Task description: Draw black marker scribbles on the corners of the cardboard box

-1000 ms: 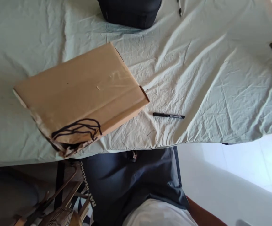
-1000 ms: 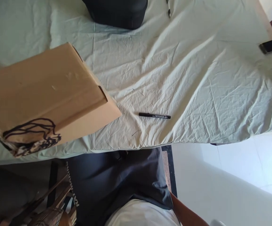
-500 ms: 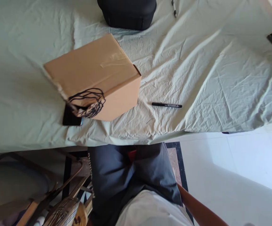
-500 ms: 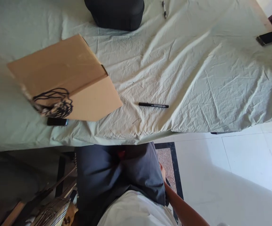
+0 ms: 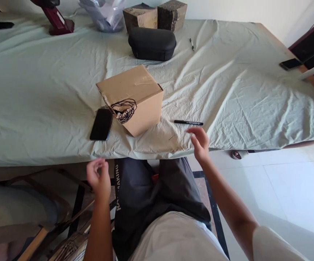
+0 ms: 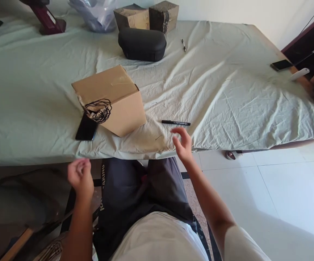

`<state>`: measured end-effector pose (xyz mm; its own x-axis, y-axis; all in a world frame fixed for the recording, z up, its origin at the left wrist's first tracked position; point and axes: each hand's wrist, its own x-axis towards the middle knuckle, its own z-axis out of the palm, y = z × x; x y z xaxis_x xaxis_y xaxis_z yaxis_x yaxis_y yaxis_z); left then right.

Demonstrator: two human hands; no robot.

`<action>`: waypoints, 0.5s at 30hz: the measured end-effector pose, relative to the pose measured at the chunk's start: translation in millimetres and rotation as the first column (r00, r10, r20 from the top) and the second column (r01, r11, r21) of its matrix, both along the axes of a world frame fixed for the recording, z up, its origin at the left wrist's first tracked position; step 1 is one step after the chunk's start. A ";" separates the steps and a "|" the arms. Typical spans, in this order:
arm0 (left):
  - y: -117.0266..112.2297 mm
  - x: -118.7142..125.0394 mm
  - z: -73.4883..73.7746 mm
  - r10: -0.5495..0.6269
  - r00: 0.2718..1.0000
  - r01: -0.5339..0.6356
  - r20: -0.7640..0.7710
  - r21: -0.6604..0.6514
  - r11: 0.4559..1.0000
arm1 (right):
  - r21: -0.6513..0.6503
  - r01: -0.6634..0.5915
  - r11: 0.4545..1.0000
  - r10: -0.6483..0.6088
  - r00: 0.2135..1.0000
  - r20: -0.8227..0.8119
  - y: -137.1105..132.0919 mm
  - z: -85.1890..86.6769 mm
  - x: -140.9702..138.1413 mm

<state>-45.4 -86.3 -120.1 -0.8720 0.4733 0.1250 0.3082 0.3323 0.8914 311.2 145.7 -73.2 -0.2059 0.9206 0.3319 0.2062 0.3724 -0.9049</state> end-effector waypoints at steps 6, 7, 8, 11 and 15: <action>138.7 -25.1 31.2 -0.566 0.816 0.570 -0.117 0.329 0.753 | -0.170 -0.534 0.828 0.481 0.833 -0.273 99.0 17.0 -132.5; 153.4 -24.6 30.9 -0.621 0.780 0.606 -0.082 0.349 0.715 | -0.162 -0.561 0.812 0.492 0.806 -0.329 103.5 12.8 -147.4; 164.6 -22.8 29.9 -0.657 0.752 0.626 -0.052 0.370 0.686 | -0.169 -0.580 0.797 0.494 0.786 -0.372 104.7 9.5 -158.7; 180.6 -11.3 31.1 -0.668 0.744 0.605 0.007 0.417 0.678 | -0.245 -0.605 0.757 0.462 0.762 -0.454 92.0 11.2 -170.8; 180.6 9.6 58.3 -0.681 0.716 0.549 0.149 0.482 0.683 | -0.291 -0.518 0.805 0.356 0.812 -0.462 57.3 34.1 -151.7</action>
<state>-35.9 94.2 -61.8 -0.4186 0.8845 0.2061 0.0199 -0.2179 0.9758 159.6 203.0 -39.0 -0.5553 0.8249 0.1058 -0.2677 -0.0569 -0.9618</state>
